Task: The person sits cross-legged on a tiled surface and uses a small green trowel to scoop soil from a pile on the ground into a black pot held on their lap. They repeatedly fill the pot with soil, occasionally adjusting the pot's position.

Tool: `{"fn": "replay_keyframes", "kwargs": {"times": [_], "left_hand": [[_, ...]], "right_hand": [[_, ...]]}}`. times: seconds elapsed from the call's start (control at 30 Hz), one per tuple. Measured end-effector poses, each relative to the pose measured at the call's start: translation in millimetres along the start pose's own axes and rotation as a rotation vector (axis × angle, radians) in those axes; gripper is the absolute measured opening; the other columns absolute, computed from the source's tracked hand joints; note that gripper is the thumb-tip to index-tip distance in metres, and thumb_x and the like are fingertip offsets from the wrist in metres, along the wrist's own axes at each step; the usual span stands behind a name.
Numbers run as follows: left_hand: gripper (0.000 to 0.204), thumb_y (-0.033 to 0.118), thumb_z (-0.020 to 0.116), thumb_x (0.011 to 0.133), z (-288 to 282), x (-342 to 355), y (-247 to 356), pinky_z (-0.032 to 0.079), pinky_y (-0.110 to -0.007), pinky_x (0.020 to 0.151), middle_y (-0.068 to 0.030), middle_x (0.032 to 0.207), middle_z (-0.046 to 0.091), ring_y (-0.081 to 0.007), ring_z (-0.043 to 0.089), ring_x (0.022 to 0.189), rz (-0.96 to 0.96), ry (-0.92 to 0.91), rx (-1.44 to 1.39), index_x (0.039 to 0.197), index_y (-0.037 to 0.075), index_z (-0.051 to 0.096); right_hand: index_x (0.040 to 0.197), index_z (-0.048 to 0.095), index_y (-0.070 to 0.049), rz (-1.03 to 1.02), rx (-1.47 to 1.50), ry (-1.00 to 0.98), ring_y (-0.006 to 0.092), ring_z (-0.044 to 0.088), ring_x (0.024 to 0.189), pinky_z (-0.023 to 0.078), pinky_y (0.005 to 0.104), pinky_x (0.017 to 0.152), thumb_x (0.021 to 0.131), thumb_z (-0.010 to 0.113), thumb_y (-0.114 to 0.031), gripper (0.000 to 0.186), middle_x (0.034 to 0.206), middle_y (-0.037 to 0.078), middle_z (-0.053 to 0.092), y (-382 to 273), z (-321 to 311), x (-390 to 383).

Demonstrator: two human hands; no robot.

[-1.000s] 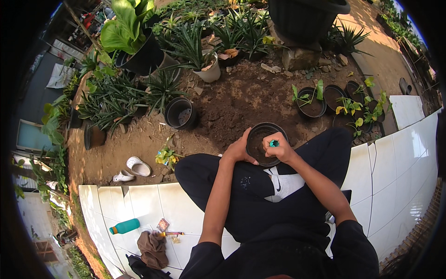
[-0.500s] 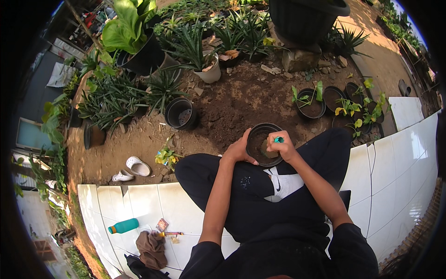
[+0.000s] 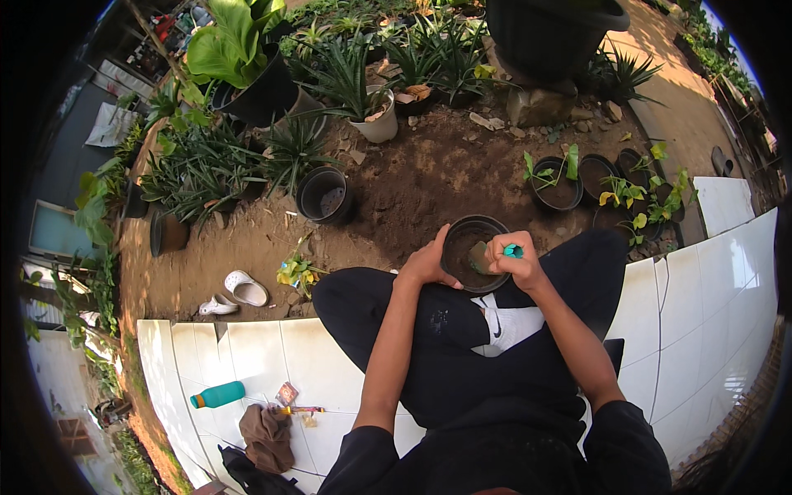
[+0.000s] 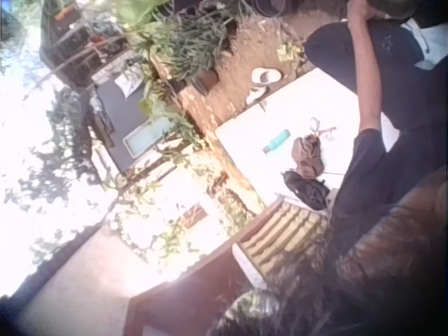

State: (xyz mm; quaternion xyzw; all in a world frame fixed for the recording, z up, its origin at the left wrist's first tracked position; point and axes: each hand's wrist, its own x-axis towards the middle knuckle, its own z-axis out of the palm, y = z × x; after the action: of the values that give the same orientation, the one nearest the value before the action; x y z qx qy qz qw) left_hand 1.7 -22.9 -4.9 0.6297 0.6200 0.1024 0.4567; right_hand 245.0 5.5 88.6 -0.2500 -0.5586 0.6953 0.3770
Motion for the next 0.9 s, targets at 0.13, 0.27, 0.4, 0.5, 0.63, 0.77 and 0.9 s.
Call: {"fn": "replay_keyframes", "kwargs": {"times": [0.13,0.27,0.4,0.5,0.63,0.77,0.9], "left_hand": [[0.155,0.032,0.104,0.039,-2.7,4.7,2.4,0.043,-0.050,0.114,-0.0222,0.150,0.052,-0.0390,0.049,0.140,-0.010,-0.015,0.028,0.164,0.017,0.013],[0.155,0.035,0.104,0.039,4.8,8.5,-17.6,0.044,-0.051,0.112,-0.0220,0.149,0.054,-0.0392,0.050,0.139,0.030,0.011,-0.025,0.164,0.020,0.013],[0.149,0.028,0.103,0.041,-6.3,-0.5,9.7,0.042,-0.045,0.114,-0.0179,0.150,0.054,-0.0365,0.048,0.141,-0.063,-0.016,0.037,0.162,0.016,0.017],[0.149,0.028,0.103,0.041,-7.5,0.8,12.5,0.042,-0.045,0.114,-0.0172,0.150,0.054,-0.0356,0.049,0.141,-0.061,-0.022,0.061,0.162,0.016,0.018],[0.150,0.028,0.103,0.040,-8.5,5.2,8.1,0.041,-0.046,0.115,-0.0168,0.151,0.053,-0.0350,0.048,0.142,-0.042,-0.022,0.051,0.163,0.017,0.017],[0.158,0.033,0.104,0.039,-2.6,3.0,0.7,0.042,-0.055,0.112,-0.0213,0.151,0.052,-0.0402,0.049,0.140,-0.026,0.004,0.058,0.165,0.024,0.009],[0.157,0.029,0.104,0.041,-2.8,7.1,2.8,0.044,-0.056,0.110,-0.0223,0.149,0.053,-0.0412,0.050,0.138,0.061,0.015,0.054,0.165,0.027,0.008]], "right_hand": [[0.061,0.042,-0.003,-0.037,0.130,-0.016,0.0076,0.040,0.059,0.033,0.0293,0.055,0.070,0.062,-0.005,0.022,0.058,0.000,0.045,11.4,-3.1,10.8],[0.061,0.043,-0.002,0.075,-0.153,-0.085,0.0095,0.043,0.056,0.033,0.0306,0.052,0.070,0.064,-0.007,0.024,0.057,0.002,0.045,22.9,-3.2,23.2],[0.063,0.050,-0.001,-0.030,-0.379,-0.104,0.0101,0.044,0.055,0.035,0.0315,0.053,0.067,0.067,-0.007,0.019,0.055,0.005,0.047,3.7,-4.6,18.4],[0.064,0.044,-0.001,-0.089,-0.506,-0.137,0.0090,0.041,0.056,0.033,0.0320,0.053,0.067,0.067,-0.003,0.023,0.057,0.002,0.043,17.6,2.0,15.3],[0.064,0.045,-0.002,0.064,-0.378,-0.130,0.0078,0.043,0.058,0.036,0.0297,0.054,0.069,0.065,-0.002,0.021,0.058,0.000,0.046,30.2,-5.0,15.9],[0.063,0.043,-0.003,0.040,-0.084,-0.010,0.0081,0.041,0.057,0.034,0.0293,0.054,0.070,0.065,-0.002,0.023,0.058,-0.001,0.045,5.5,-8.3,19.5],[0.064,0.043,-0.004,0.020,-0.424,-0.061,0.0076,0.039,0.058,0.032,0.0303,0.054,0.069,0.066,-0.002,0.024,0.058,-0.002,0.044,25.7,-8.3,15.4]]}}
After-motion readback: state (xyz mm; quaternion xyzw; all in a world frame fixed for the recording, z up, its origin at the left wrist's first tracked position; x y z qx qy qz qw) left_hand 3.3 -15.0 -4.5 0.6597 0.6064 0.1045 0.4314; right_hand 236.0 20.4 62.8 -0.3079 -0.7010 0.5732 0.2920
